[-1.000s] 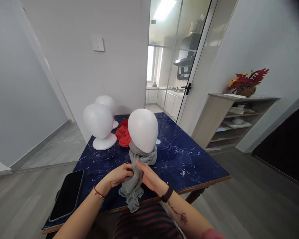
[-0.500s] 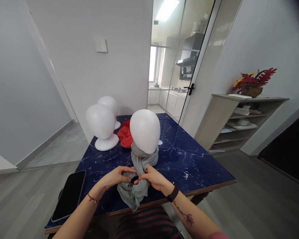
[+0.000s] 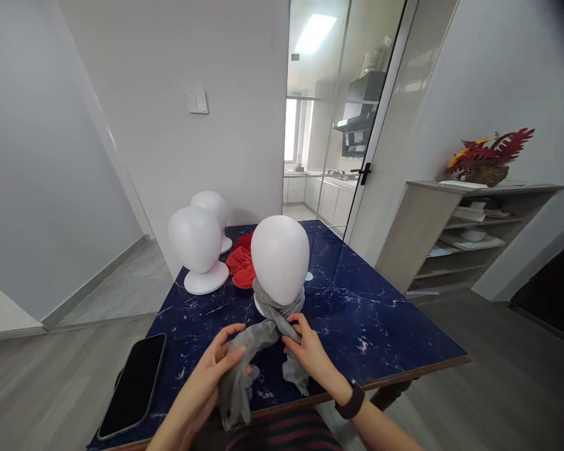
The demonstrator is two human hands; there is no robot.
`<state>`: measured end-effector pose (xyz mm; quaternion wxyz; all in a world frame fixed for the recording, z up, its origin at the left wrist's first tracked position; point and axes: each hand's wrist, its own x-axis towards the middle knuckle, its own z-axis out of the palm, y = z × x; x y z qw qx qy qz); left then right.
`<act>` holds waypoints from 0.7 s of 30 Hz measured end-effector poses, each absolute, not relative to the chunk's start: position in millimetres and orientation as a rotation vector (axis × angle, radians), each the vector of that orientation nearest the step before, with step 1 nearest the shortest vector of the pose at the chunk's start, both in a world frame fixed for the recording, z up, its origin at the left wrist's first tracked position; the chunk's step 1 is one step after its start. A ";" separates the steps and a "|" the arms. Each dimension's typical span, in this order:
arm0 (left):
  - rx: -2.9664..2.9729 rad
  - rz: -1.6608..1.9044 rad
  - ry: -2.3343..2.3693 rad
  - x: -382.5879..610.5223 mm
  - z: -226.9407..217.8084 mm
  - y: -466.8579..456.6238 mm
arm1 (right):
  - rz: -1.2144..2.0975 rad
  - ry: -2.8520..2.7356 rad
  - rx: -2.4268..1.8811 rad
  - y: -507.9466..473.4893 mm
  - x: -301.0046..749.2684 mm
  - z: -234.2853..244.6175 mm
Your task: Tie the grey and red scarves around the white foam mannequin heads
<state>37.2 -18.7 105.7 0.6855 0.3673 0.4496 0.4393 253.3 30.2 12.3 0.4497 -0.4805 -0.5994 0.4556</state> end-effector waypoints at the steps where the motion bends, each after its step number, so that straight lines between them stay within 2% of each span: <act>1: 0.735 0.990 0.920 44.5 102.9 -24.2 | 0.987 -1.553 -1.214 26.1 250.9 8.6; 4: 0.578 1.014 0.689 65.2 89.5 -32.2 | 0.694 -1.667 -1.227 15.0 243.2 -1.0; 8: 0.781 1.132 0.693 86.4 76.7 -23.0 | 0.594 -1.698 -1.154 7.4 235.9 -5.6; 16: 1.910 0.961 1.268 92.8 83.1 37.3 | 0.771 -1.714 -1.074 1.8 234.1 10.8; 21: 2.085 0.804 1.144 85.6 80.7 58.2 | 0.895 -1.657 -1.087 -2.6 227.1 17.1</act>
